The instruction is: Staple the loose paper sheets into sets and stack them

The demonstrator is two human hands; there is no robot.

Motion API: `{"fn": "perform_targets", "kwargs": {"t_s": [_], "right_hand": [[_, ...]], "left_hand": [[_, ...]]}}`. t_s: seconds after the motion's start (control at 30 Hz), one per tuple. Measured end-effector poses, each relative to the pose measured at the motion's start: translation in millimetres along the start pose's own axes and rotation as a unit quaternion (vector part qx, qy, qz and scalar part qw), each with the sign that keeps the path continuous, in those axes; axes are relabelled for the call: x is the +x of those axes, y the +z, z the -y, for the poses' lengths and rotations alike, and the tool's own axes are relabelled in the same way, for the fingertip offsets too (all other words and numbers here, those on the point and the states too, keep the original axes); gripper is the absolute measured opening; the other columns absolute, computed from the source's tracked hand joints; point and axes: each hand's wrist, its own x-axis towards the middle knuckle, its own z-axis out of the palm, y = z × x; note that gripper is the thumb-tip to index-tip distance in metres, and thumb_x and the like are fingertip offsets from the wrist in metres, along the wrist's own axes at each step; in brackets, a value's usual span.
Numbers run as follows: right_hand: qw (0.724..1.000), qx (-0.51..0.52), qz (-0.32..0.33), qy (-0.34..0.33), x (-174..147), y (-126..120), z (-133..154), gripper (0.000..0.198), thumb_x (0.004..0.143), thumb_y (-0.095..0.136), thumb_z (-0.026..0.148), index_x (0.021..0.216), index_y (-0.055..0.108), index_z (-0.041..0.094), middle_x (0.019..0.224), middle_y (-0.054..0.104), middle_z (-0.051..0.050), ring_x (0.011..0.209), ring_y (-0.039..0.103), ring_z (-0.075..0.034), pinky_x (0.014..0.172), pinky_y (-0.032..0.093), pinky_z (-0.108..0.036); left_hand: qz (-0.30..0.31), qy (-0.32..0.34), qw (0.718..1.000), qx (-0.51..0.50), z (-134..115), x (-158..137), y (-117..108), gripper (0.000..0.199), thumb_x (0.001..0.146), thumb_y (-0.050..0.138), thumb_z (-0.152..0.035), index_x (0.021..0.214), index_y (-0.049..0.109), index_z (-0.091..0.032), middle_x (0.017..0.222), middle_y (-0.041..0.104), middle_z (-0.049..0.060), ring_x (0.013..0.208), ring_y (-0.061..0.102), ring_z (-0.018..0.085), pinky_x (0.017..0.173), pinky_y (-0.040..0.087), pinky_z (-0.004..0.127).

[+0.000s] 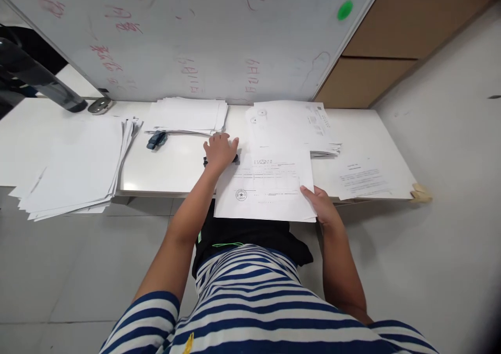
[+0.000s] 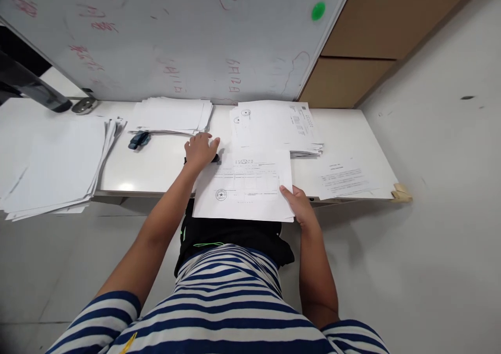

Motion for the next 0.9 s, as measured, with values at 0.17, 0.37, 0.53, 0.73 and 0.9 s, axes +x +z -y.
{"fn": "perform_targets", "kwargs": {"t_s": [0.17, 0.37, 0.53, 0.73, 0.9], "right_hand": [[1.0, -0.012, -0.003, 0.019, -1.9, -2.8, 3.8, 0.037, 0.077, 0.078, 0.05, 0.104, 0.075, 0.024, 0.099, 0.08, -0.004, 0.088, 0.077, -0.028, 0.084, 0.064, -0.041], [0.999, -0.003, 0.003, 0.049, -1.1, -1.6, 9.2, 0.032, 0.076, 0.079, 0.046, 0.101, 0.075, 0.026, 0.098, 0.08, -0.004, 0.085, 0.077, -0.028, 0.082, 0.065, -0.042], [0.998, 0.038, 0.01, 0.045, -5.0, 2.9, 17.5, 0.027, 0.072, 0.082, 0.045, 0.091, 0.076, 0.026, 0.09, 0.08, -0.004, 0.081, 0.077, -0.029, 0.075, 0.066, -0.042], [0.999, 0.036, 0.01, 0.002, -23.8, -9.5, 49.9, 0.03, 0.064, 0.086, 0.043, 0.08, 0.073, 0.021, 0.078, 0.079, -0.005, 0.071, 0.077, -0.028, 0.068, 0.066, -0.039], [0.997, 0.011, -0.062, -0.042, -49.3, -47.2, 75.1, 0.028, 0.064, 0.086, 0.04, 0.082, 0.074, 0.023, 0.082, 0.079, -0.006, 0.076, 0.077, -0.03, 0.07, 0.068, -0.045]], "left_hand": [[0.018, 0.025, 0.995, 0.09, -4.1, -6.7, 5.9, 0.048, 0.099, 0.029, -0.046, 0.124, 0.06, -0.019, 0.142, 0.054, 0.019, 0.145, 0.031, 0.038, 0.118, 0.014, 0.064], [0.008, 0.057, 0.993, 0.101, -8.2, -9.5, 6.9, 0.047, 0.099, 0.029, -0.044, 0.121, 0.062, -0.019, 0.142, 0.055, 0.018, 0.149, 0.025, 0.037, 0.121, 0.007, 0.064], [-0.033, 0.029, 0.999, 0.018, -1.6, -5.8, 0.9, 0.048, 0.095, 0.041, -0.05, 0.126, 0.059, -0.019, 0.142, 0.055, 0.019, 0.148, 0.029, 0.038, 0.119, 0.018, 0.06], [-0.076, 0.007, 0.993, -0.084, 8.9, 3.8, 8.6, 0.051, 0.087, 0.058, -0.053, 0.125, 0.057, -0.019, 0.137, 0.057, 0.022, 0.147, 0.029, 0.041, 0.116, 0.017, 0.066], [-0.092, 0.069, 0.953, -0.279, 17.3, 0.9, -9.2, 0.038, 0.098, 0.041, -0.051, 0.113, 0.059, -0.021, 0.117, 0.068, 0.013, 0.117, 0.061, 0.025, 0.104, 0.045, 0.044]]}}
